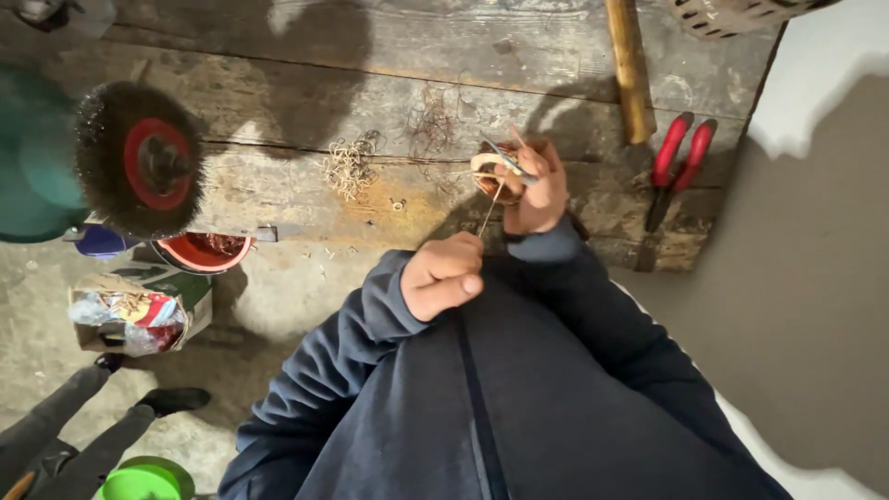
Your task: The person works on a woven wicker ring at a workbench, holding it while pulling and threading a thin wire around it. They use pliers to cut and crimp the wire, trim loose wicker strands by hand, and continue wrapping and tightening the wire around the ring.
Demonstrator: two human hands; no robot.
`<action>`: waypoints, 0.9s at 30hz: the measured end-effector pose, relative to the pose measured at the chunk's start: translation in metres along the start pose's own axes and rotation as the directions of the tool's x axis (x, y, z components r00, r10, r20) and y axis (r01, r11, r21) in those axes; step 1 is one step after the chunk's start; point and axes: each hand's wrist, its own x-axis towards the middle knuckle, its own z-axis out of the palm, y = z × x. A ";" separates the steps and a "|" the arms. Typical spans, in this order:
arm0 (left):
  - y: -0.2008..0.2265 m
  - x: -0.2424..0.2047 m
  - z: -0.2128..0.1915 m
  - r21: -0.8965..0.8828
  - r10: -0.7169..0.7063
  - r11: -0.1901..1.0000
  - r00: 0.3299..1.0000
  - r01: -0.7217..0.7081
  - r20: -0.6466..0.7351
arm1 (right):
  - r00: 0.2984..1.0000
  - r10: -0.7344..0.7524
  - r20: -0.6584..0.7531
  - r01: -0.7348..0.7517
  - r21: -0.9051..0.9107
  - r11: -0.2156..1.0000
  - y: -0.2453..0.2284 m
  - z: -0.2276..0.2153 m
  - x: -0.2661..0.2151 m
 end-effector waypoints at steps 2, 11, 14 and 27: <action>0.000 0.005 0.006 0.282 0.033 0.958 0.999 -0.040 0.031 | 0.987 -0.131 -0.090 0.129 -0.027 0.991 0.053 -0.049 0.031; -0.028 -0.028 0.009 0.183 -0.046 0.979 0.975 0.087 -0.217 | 0.913 -0.234 0.334 0.228 0.057 0.972 0.033 -0.053 0.064; -0.060 -0.053 0.006 -0.142 -0.253 0.967 0.834 0.210 -0.489 | 1.000 0.008 0.022 -0.012 0.189 0.982 -0.006 0.011 0.009; -0.019 -0.019 -0.003 0.597 -0.215 0.637 0.855 0.489 -0.472 | 0.924 -0.146 0.352 0.137 0.049 0.989 -0.012 0.024 -0.012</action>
